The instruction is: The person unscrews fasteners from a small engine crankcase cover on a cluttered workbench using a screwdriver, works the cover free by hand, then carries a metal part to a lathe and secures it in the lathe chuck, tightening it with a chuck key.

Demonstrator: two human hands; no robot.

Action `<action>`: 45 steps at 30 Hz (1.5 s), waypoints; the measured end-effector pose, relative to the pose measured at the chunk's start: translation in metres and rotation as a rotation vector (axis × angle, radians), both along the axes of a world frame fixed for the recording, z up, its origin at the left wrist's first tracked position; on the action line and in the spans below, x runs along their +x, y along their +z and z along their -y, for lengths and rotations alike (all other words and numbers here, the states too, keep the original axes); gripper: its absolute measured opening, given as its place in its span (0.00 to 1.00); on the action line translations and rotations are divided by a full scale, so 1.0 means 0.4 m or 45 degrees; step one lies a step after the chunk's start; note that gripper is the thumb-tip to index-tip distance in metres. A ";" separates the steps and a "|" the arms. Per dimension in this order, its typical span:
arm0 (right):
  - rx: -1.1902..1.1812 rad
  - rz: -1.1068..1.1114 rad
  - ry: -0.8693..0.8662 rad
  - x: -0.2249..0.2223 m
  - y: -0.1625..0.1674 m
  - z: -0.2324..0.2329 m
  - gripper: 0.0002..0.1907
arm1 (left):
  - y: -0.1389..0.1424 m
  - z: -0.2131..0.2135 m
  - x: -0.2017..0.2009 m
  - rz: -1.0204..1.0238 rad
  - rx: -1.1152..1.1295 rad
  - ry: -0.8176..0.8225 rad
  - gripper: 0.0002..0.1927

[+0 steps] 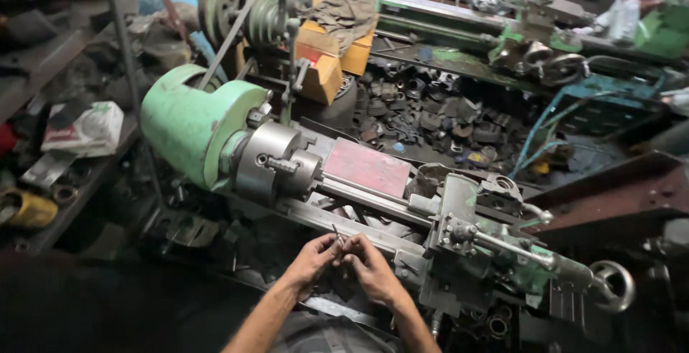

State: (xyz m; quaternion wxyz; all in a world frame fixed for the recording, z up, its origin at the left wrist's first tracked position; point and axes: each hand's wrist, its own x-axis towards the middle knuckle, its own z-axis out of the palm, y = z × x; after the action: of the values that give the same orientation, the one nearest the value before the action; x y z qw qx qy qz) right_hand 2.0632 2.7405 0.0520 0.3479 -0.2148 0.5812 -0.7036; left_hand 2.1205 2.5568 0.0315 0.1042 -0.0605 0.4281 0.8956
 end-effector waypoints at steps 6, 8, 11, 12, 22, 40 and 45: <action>-0.170 -0.248 -0.153 0.013 0.032 0.031 0.18 | 0.095 0.033 -0.018 0.094 0.365 0.278 0.10; -0.228 -0.376 -0.251 0.024 0.035 0.057 0.20 | 0.123 0.052 -0.018 -0.008 0.334 0.201 0.10; -0.297 -0.433 -0.365 0.033 0.040 0.103 0.22 | 0.158 0.085 -0.019 -0.119 0.181 0.059 0.11; -0.310 -0.358 -0.375 0.034 0.043 0.119 0.23 | 0.169 0.102 -0.024 -0.135 0.270 0.115 0.11; -0.077 -0.685 -0.744 -0.008 0.175 0.248 0.20 | 0.339 0.184 -0.106 -0.439 -0.279 0.012 0.11; 0.241 -1.073 -0.811 -0.214 0.359 0.264 0.15 | 0.727 0.292 -0.043 -1.822 -0.085 0.124 0.15; 0.367 -0.767 -0.704 -0.190 -0.006 0.154 0.20 | 0.633 0.440 0.038 -1.565 -0.006 -0.040 0.16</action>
State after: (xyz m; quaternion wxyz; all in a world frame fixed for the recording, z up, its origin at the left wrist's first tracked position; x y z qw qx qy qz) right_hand 1.9870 2.6788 0.0497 -0.0125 -0.1958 0.7848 -0.5878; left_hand 2.1356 2.3809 0.2848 -0.1488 0.4731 0.4126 0.7641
